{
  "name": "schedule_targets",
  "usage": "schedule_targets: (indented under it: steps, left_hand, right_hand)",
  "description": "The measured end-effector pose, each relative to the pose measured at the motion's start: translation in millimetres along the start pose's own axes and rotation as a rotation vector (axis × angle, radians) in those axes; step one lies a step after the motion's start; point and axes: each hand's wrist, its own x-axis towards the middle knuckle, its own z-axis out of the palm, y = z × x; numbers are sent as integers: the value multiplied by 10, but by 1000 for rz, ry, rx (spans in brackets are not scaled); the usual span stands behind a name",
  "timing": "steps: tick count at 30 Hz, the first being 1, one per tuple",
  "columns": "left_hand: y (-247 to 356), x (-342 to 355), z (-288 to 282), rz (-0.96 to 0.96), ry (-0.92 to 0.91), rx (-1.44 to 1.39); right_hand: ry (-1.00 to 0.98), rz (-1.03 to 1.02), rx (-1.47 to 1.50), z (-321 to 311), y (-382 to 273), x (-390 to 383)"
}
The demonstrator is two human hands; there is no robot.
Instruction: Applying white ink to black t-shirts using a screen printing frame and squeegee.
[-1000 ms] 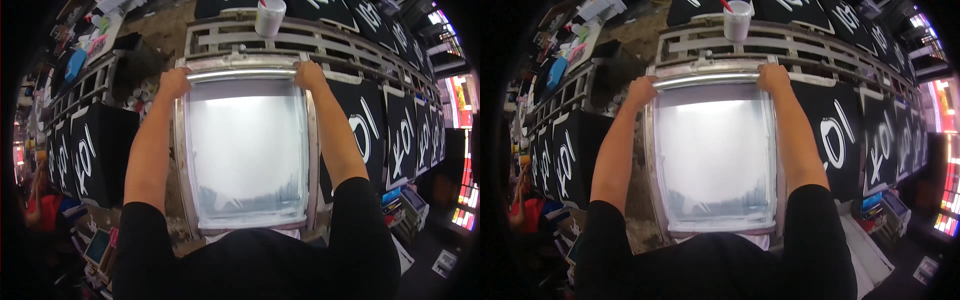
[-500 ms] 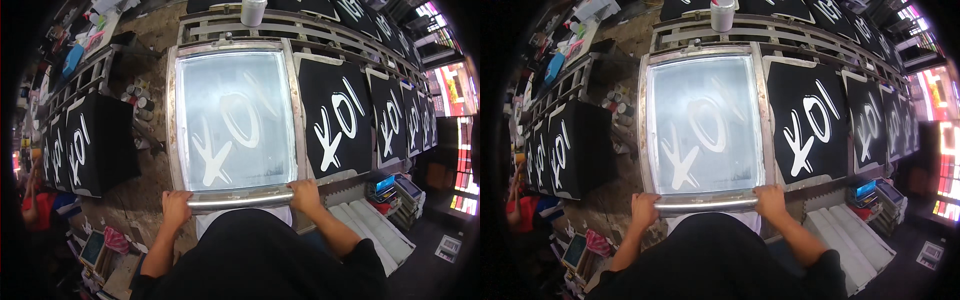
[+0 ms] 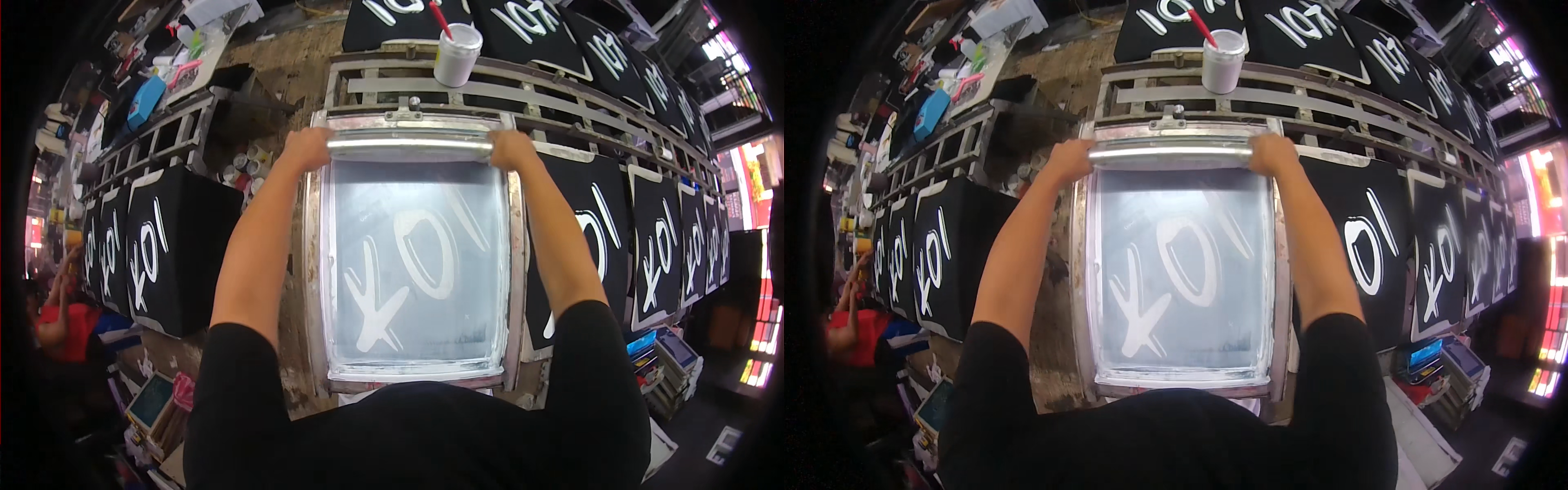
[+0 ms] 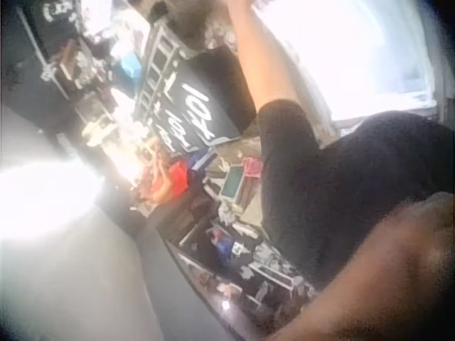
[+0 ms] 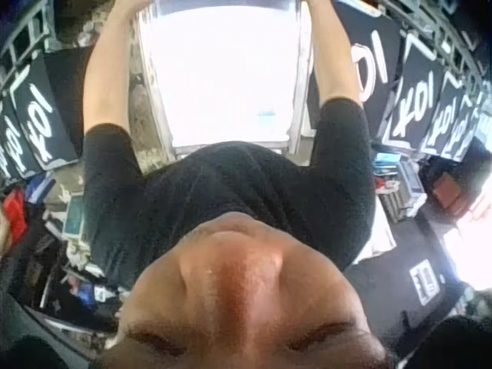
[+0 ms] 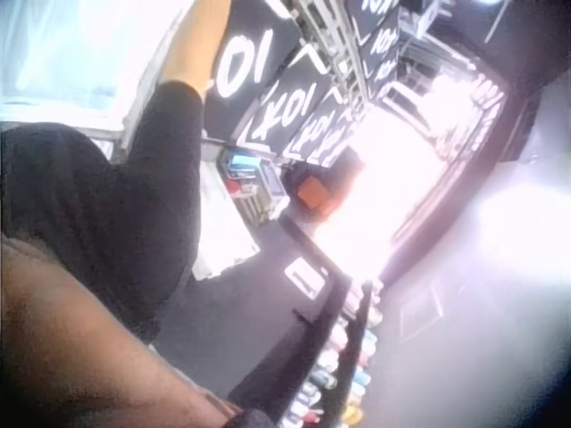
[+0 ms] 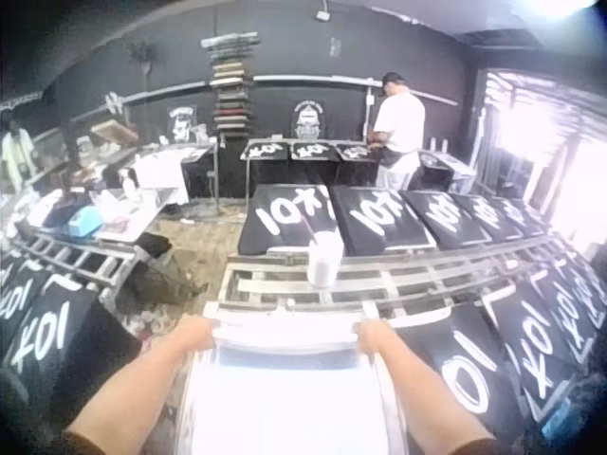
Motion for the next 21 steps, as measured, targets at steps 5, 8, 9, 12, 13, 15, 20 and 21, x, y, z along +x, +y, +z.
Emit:
schedule_targets:
  steps: [5,8,9,12,13,15,20,21]
  left_hand:
    - [-192,495,-79,-12,-273,-21]
    - [-408,554,59,28,-202,-16]
    - [-167,621,30,77,-231,-59]
    - [-322,510,119,81,-170,-116]
    - [-311,511,124,108,-81,-145]
    - [-282,514,123,71,-96,-117]
    - [-200,419,59,18,-161,-66]
    - [-163,389,62,8,-152,-75]
  right_hand:
    - [-223,-26,63,-154,78,499]
    - [-178,-91,216,-252,70,496]
    - [30,-158,124,45,351,566]
    - [107,-194,184,-13,67,504]
    - [107,-192,185,21,53,506]
    - [172,-119,171,98,13,489]
    - [159,-31,138,101,-14,390]
    - [168,-16,130,130,8,374]
